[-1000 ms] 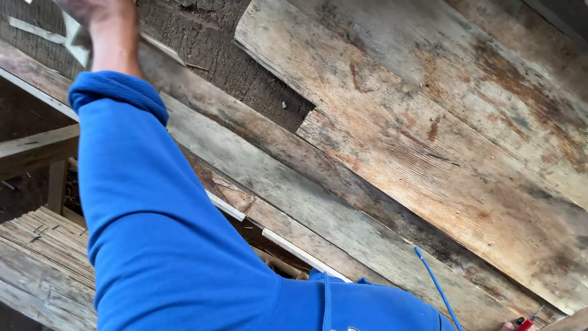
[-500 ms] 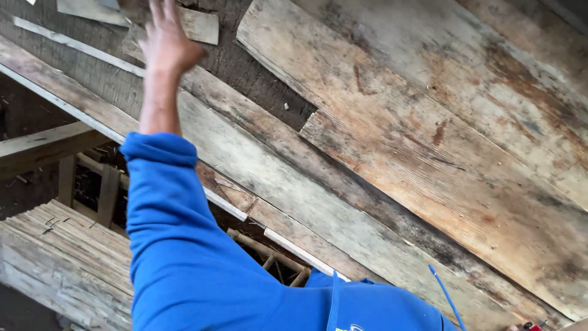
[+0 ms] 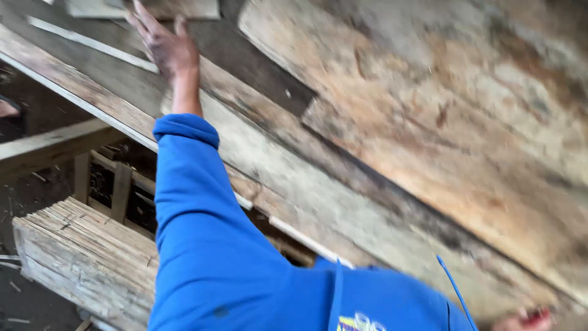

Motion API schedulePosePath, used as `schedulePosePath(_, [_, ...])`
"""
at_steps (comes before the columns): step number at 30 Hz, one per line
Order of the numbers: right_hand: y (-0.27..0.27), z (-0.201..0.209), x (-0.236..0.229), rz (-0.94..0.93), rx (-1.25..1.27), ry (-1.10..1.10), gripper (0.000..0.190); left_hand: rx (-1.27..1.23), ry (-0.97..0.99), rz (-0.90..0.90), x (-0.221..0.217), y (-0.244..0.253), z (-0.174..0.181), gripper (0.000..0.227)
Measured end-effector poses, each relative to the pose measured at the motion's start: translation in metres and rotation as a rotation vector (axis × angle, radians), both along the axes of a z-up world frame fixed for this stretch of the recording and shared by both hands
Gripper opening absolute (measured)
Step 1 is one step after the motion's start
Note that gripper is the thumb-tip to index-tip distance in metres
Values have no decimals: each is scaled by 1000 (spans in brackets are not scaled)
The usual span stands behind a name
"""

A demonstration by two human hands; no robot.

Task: Trimming and removing thin wooden boards from a structure using a utility knife and hands.

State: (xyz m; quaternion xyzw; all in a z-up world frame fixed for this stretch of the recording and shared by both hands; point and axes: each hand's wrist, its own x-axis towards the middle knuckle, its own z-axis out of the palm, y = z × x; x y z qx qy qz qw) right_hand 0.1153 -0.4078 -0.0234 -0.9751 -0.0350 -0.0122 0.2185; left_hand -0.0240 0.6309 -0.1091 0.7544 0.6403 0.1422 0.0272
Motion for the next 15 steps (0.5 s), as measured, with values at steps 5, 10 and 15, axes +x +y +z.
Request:
schedulePosePath(5, [-19, 18, -23, -136, -24, 12, 50, -7, -300, -192, -4, -129, 3, 67])
schedulePosePath(10, [-30, 6, -30, -126, -72, -35, 50, -85, -433, -723, 16, -341, 100, 42])
schedulePosePath(15, [-34, 6, -35, -161, -182, -73, 53, -309, -366, -1301, 37, -496, 112, 32])
